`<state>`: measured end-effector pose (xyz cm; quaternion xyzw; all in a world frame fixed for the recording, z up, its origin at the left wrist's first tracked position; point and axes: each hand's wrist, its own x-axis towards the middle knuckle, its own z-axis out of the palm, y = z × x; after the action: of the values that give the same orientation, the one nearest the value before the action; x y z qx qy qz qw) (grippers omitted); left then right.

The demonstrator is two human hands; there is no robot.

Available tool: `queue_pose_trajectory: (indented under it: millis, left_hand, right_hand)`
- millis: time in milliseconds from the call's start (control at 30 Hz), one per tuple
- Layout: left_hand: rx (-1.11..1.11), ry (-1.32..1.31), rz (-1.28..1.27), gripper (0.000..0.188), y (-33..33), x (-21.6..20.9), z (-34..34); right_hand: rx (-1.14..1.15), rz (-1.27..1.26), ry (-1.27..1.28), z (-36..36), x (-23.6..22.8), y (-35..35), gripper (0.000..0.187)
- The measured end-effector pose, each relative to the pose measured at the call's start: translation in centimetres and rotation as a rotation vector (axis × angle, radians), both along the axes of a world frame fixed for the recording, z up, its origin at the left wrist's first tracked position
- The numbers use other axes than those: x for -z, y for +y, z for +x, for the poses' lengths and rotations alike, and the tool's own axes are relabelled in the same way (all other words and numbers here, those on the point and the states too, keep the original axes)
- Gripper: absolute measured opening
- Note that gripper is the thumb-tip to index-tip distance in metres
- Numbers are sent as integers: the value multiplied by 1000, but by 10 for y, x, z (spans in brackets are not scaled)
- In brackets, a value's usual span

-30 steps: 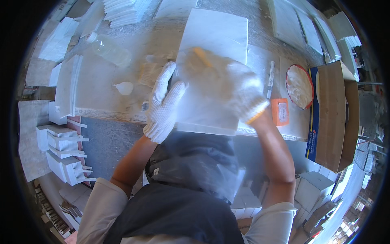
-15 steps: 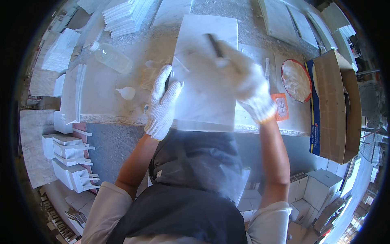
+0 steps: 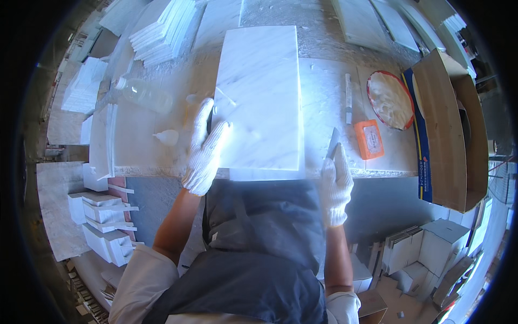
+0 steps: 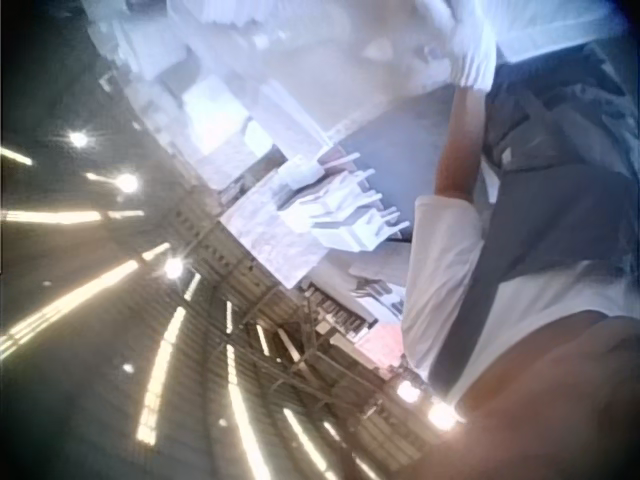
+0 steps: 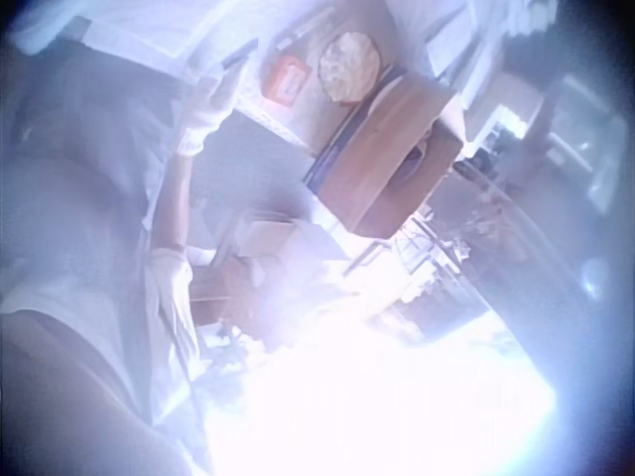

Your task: The person picks up a white plaster panel, places it on a workbench, and uses a putty knife to scrape and smooth its surface. They then wipe the panel with a cloth and set it aside. The person repeats this process with another panel.

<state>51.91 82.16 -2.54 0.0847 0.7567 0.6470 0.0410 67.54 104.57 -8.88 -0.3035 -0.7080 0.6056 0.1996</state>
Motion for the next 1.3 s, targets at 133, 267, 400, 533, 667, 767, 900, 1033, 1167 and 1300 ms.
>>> queue_pose_trajectory:
  millis: [133, 267, 400, 533, 667, 767, 900, 1033, 1167, 1300]
  left_hand:
    - [70, 169, -274, 77, -3, -8, -6]
    - [166, 425, -625, 88, 1, -15, -37]
    - [71, 208, -694, 89, 12, -36, -92]
    - [-23, 262, -503, 78, 23, -62, -91]
    - [383, 817, -665, 69, 38, -59, -24]
    - [533, 1153, -841, 62, 55, -43, -24]
    - [392, 717, -1163, 61, 62, -49, -109]
    - [-32, 574, -1333, 66, 48, -79, -175]
    - [476, 862, -1029, 63, 57, -63, -119]
    - [775, 1196, -944, 65, 74, -41, -65]
  right_hand:
    - [-37, 113, -40, -7, 12, 10, 49]
    - [-71, 162, -22, -7, 24, 11, 48]
    - [-56, 303, 101, -4, 37, 16, 49]
    - [-17, 385, 59, 11, 40, 29, 49]
    - [17, 283, -1, 13, 37, 30, 48]
    - [-4, 244, 30, 6, 35, 25, 48]
    - [-6, 247, 58, 3, 33, 21, 48]
    - [17, 313, 105, 8, 33, 22, 46]
    - [76, 358, 118, -1, 31, 20, 46]
    - [34, 339, 180, -21, 26, 19, 47]
